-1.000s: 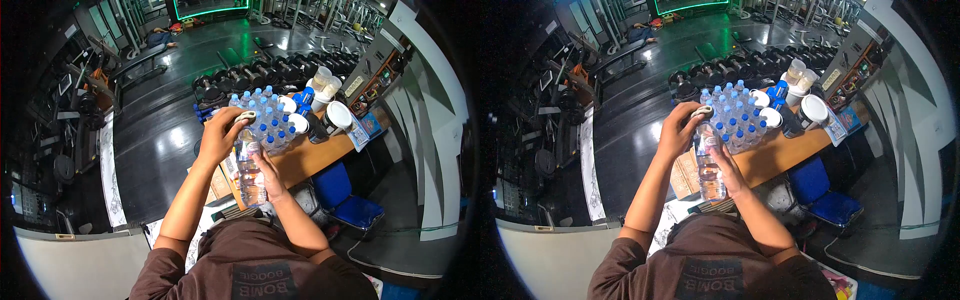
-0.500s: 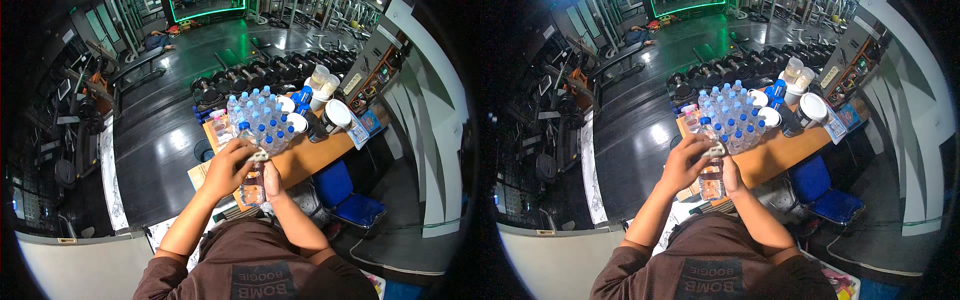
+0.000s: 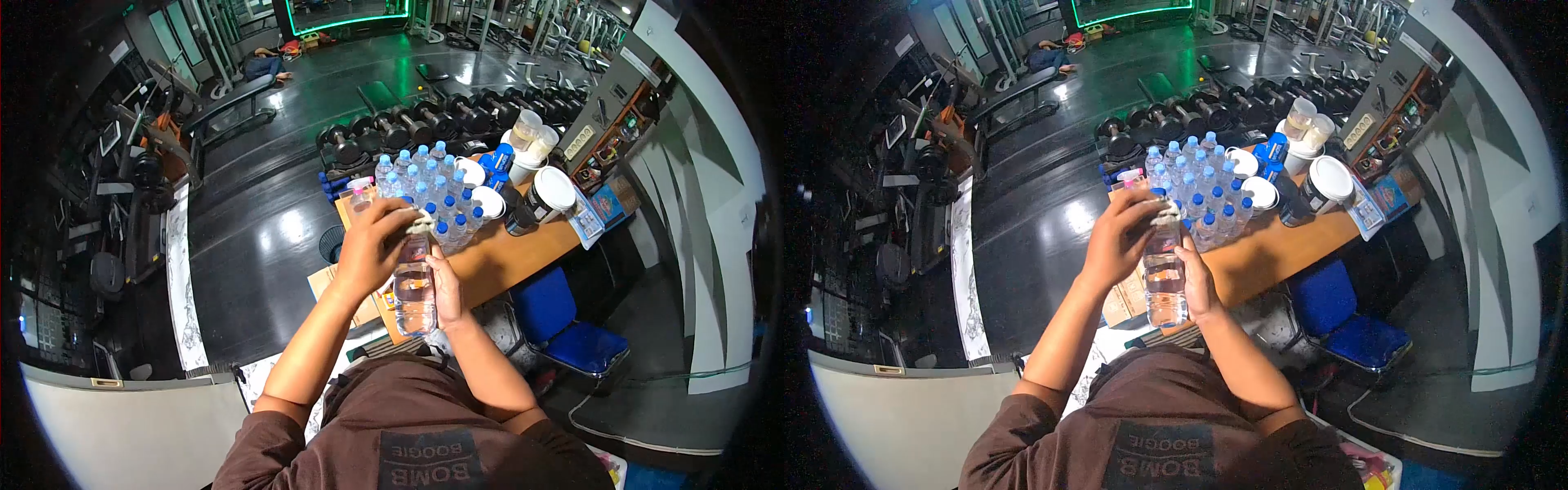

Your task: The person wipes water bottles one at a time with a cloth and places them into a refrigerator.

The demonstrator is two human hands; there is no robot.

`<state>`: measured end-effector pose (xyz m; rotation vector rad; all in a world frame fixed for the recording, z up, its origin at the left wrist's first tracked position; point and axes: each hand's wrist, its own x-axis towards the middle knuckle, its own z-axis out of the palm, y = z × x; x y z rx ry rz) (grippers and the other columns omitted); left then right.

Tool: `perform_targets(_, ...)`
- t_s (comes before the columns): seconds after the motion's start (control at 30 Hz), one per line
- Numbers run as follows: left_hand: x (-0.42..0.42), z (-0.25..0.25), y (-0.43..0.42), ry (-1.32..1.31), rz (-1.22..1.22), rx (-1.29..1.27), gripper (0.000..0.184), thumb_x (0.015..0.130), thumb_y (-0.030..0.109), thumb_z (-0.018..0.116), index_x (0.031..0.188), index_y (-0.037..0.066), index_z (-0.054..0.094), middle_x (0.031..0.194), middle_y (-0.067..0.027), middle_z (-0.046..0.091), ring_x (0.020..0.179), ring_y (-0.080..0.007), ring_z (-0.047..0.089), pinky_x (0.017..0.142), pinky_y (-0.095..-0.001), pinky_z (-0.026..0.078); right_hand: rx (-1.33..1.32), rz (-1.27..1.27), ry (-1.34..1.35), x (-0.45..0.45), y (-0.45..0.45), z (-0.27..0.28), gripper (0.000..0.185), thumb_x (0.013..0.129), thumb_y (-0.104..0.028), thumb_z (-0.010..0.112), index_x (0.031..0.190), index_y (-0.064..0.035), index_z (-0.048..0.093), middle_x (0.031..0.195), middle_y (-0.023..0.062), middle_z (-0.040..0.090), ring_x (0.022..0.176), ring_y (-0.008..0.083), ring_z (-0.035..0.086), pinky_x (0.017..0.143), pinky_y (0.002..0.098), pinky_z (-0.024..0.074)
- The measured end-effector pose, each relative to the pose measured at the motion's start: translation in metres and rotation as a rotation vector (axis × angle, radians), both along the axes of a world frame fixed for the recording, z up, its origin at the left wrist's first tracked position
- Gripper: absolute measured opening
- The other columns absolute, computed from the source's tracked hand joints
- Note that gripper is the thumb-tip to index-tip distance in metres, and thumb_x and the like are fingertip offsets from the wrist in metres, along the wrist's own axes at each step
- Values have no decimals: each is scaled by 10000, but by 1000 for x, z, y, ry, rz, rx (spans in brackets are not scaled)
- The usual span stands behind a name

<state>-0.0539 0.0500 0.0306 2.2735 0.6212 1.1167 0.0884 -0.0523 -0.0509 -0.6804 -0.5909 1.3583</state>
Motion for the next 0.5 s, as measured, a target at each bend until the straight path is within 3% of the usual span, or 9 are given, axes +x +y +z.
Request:
perform_targets(0.07, 0, -3, -16, -28, -60, -38, 443, 786, -71, 754, 1204, 72, 725, 1195, -125, 686, 1118, -364, 672, 955, -417, 539, -104, 141, 87, 15, 1, -26, 512, 1069, -284, 400, 1550, -118, 459, 1304, 78, 667, 1104, 176, 695, 957, 347, 585)
perform_targets(0.13, -3, -7, -30, 13, -138, -92, 437, 803, -93, 756, 1214, 52, 729, 1221, -126, 681, 1148, -322, 683, 979, -387, 537, -107, 19, 75, 10, 2, -16, 474, 1093, -313, 385, 1515, -136, 511, 1236, 72, 700, 1055, 177, 716, 921, 352, 604)
perform_targets(0.2, -9, -5, -38, 13, -236, -216, 387, 832, -63, 757, 1203, 46, 739, 1200, -128, 687, 1134, -309, 690, 974, -386, 539, -87, -56, 166, 10, 3, -10, 489, 1113, -341, 374, 1550, -140, 459, 1267, 84, 679, 1082, 187, 713, 922, 370, 610)
perform_targets(0.3, -15, 0, -36, 10, -359, -230, 373, 846, -42, 758, 1208, 48, 746, 1195, -134, 688, 1127, -306, 690, 981, -389, 538, -64, -37, 94, 12, 0, 1, 521, 1106, -334, 389, 1592, -147, 377, 1302, 83, 652, 1117, 202, 704, 950, 384, 605)
perform_targets(0.37, -12, 3, -31, -34, -275, -191, 386, 844, -44, 759, 1218, 49, 745, 1201, -138, 685, 1135, -309, 685, 985, -389, 537, -43, 10, 101, 12, -1, -1, 530, 1099, -315, 394, 1599, -147, 356, 1318, 83, 644, 1130, 205, 699, 966, 388, 599)
perform_targets(0.5, -2, 5, -5, -66, -56, -40, 434, 821, -54, 768, 1236, 69, 743, 1258, -135, 674, 1181, -330, 662, 989, -397, 543, -49, 37, 116, 7, 0, -4, 466, 1073, -277, 431, 1517, -136, 450, 1305, 96, 654, 1143, 193, 688, 944, 378, 599)
